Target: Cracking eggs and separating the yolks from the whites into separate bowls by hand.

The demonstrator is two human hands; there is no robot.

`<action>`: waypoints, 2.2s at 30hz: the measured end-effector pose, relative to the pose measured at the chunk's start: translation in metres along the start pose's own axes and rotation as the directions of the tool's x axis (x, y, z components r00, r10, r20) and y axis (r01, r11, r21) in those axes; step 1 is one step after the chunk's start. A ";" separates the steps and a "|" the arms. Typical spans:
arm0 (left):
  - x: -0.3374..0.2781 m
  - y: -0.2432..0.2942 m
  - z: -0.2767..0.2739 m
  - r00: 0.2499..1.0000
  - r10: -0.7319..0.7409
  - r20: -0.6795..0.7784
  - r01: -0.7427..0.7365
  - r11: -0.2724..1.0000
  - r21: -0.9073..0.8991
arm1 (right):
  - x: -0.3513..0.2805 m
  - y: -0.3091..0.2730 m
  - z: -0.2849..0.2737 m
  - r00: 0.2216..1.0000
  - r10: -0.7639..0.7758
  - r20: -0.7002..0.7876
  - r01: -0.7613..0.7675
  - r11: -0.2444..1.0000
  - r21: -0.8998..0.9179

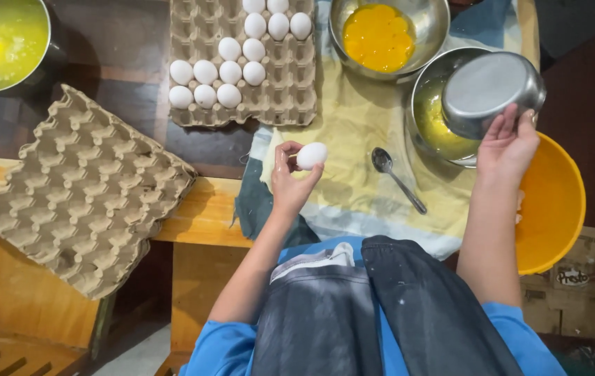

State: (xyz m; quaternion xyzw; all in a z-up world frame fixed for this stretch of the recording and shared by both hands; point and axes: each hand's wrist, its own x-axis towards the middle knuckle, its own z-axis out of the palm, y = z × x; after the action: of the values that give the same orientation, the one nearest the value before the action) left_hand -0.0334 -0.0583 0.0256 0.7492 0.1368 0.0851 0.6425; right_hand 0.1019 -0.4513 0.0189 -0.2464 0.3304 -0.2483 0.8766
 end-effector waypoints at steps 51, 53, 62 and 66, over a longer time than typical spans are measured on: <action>-0.005 -0.039 0.022 0.979 -0.164 0.122 0.189 0.953 -0.235 | -0.062 0.095 -0.128 0.676 0.463 0.573 0.699 -0.650 -0.300; -0.005 -0.038 0.021 0.974 -0.170 0.148 0.201 0.953 -0.229 | -0.088 0.084 -0.103 0.742 0.471 0.477 0.662 -0.629 -0.408; -0.005 -0.022 0.022 0.970 -0.152 0.190 0.194 0.954 -0.230 | -0.087 0.079 -0.111 0.760 0.499 0.417 0.650 -0.585 -0.485; -0.002 -0.021 0.022 0.970 -0.152 0.191 0.201 0.942 -0.268 | -0.109 0.070 -0.097 0.723 0.527 0.447 0.690 -0.509 -0.515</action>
State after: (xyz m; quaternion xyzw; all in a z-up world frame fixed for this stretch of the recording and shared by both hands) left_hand -0.0311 -0.0766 0.0012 0.6378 0.1353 -0.0174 0.7580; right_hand -0.0190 -0.3591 -0.0376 -0.9665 -0.0102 0.1824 0.1801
